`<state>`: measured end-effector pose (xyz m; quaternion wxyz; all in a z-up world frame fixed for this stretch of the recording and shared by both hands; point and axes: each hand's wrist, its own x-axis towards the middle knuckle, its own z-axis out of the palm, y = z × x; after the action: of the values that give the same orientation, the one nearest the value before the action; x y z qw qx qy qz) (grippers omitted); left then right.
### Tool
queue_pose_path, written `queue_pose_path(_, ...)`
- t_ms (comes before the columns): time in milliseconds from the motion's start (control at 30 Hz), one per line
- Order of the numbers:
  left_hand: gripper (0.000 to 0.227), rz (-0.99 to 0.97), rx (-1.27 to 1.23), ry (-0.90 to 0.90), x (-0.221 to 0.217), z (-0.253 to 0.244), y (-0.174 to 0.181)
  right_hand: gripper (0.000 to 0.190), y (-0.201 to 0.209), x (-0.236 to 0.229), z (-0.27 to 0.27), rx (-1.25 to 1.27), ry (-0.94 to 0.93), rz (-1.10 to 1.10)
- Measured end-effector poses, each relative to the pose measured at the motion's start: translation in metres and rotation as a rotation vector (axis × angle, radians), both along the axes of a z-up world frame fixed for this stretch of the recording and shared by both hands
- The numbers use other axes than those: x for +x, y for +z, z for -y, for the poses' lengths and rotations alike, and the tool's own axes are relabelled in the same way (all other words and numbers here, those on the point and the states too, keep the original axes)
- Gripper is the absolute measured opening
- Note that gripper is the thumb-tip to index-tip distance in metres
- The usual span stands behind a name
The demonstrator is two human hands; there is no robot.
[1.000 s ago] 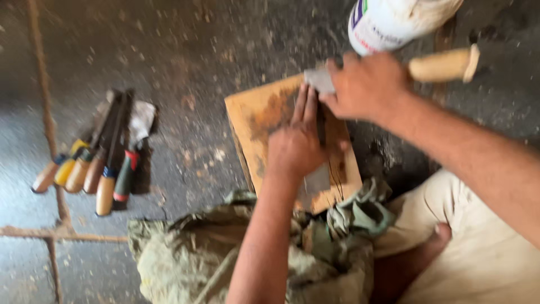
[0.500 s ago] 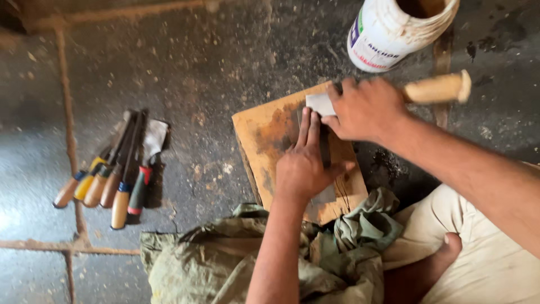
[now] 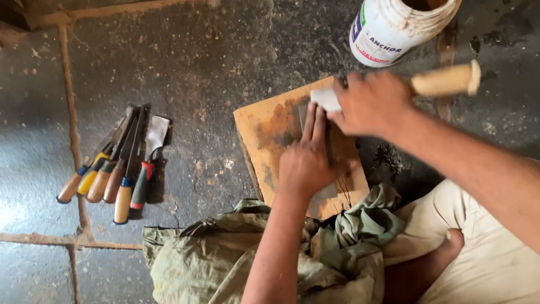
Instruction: The person sits on the floor and sharpens a metal chisel by rubbing it against a sharpening stone placed on a wooden board. They repeatedly rub the chisel's edge on the stone, occasionally pausing to inspect the blade or adjust their grip.
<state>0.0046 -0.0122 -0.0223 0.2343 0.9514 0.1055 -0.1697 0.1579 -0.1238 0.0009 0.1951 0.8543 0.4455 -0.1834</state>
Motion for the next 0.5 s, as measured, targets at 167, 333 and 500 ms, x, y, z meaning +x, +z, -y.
queue_pose_path(167,0.116,-0.007,0.073,-0.078,-0.052,0.021,0.012,0.08,-0.001,-0.047,0.025,0.058,0.185,0.017)
queue_pose_path(333,0.116,-0.156,-0.219,0.004,-0.106,0.038,0.03,0.082,-0.008,-0.092,0.056,0.086,0.334,-0.119)
queue_pose_path(500,0.117,0.008,0.007,0.036,0.009,-0.006,-0.002,0.066,-0.008,0.003,-0.001,0.173,0.022,0.079)
